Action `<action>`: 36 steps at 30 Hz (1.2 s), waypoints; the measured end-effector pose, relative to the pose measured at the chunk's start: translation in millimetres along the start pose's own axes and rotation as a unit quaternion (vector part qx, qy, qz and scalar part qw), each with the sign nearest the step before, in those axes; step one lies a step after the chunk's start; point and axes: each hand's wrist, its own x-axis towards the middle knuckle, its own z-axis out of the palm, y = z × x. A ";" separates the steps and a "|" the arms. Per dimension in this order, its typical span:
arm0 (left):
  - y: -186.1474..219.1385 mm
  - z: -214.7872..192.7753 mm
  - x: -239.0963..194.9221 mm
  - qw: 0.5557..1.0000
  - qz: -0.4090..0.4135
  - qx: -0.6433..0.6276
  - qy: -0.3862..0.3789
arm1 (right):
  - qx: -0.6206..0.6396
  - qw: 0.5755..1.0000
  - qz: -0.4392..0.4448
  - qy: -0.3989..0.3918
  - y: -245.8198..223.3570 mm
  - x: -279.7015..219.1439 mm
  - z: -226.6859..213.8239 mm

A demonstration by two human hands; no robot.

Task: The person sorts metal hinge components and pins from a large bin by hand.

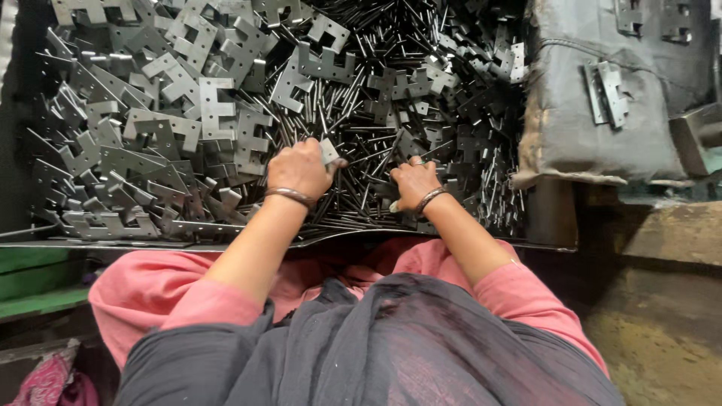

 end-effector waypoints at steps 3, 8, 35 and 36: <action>3.6 27.9 12.8 0.995 0.020 0.089 0.030 | -0.012 0.999 -0.015 0.033 9.0 -0.7 14.3; -16.6 31.6 21.1 0.995 -0.003 0.100 0.015 | 0.239 0.947 -0.147 0.154 34.5 -20.2 11.1; 30.2 31.4 -84.3 0.158 -0.068 -0.966 -0.196 | 0.316 0.864 -0.336 0.203 -96.6 -94.6 -95.3; 29.6 33.4 -80.8 0.157 -0.065 -0.967 -0.191 | 0.313 0.863 -0.340 0.202 -100.7 -97.0 -88.7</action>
